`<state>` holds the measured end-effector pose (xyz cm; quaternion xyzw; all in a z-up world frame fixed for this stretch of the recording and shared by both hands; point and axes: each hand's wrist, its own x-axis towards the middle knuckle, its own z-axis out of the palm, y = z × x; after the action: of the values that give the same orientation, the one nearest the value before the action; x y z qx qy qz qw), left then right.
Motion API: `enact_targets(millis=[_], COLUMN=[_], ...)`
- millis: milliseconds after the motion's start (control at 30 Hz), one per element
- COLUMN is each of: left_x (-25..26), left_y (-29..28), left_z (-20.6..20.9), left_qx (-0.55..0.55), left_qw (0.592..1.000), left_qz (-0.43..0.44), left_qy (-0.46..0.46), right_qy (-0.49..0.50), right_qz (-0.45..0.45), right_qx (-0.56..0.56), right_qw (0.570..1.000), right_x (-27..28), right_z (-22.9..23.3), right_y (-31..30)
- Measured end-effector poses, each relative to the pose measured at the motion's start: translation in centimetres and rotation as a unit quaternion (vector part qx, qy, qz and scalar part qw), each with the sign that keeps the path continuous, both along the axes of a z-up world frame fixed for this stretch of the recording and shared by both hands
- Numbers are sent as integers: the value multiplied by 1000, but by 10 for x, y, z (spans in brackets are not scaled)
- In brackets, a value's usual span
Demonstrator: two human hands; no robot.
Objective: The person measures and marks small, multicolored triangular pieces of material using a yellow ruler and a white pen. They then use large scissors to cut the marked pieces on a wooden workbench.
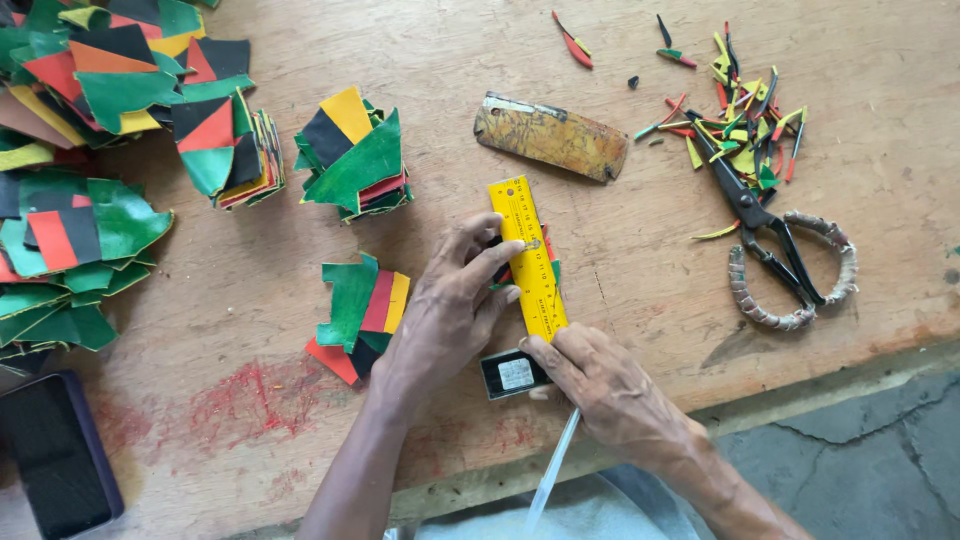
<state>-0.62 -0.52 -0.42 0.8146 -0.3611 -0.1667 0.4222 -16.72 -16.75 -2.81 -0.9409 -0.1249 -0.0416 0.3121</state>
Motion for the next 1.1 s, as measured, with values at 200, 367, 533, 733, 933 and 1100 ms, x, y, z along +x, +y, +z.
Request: enact_targets(millis=[200,367,533,733,933,1100], left_x=[0,-4,-8,-6,-4,-4], left_y=[-1,-1,1,2,3,4], left_z=[2,3,3,-6,-11,-11], left_qx=[19,36,24,-21,-34,-28], left_qw=[993,994,995,995,996,995], left_qz=[-27,-15,-6,3,6,4], left_qy=[-117,-105,-95,-98,-87,-99], right_qy=[20,5,-17,-25,-34,-24], right_qz=[-37,-115,-105,-98,-88,-88], right_qx=[23,8,15,25,53,49], right_qw=[999,993,994,995,994,995], right_x=[-12,-17,-19,-16,-14,-16], right_z=[0,6,10,11,11,11], right_y=[8,19,19,16,11,11])
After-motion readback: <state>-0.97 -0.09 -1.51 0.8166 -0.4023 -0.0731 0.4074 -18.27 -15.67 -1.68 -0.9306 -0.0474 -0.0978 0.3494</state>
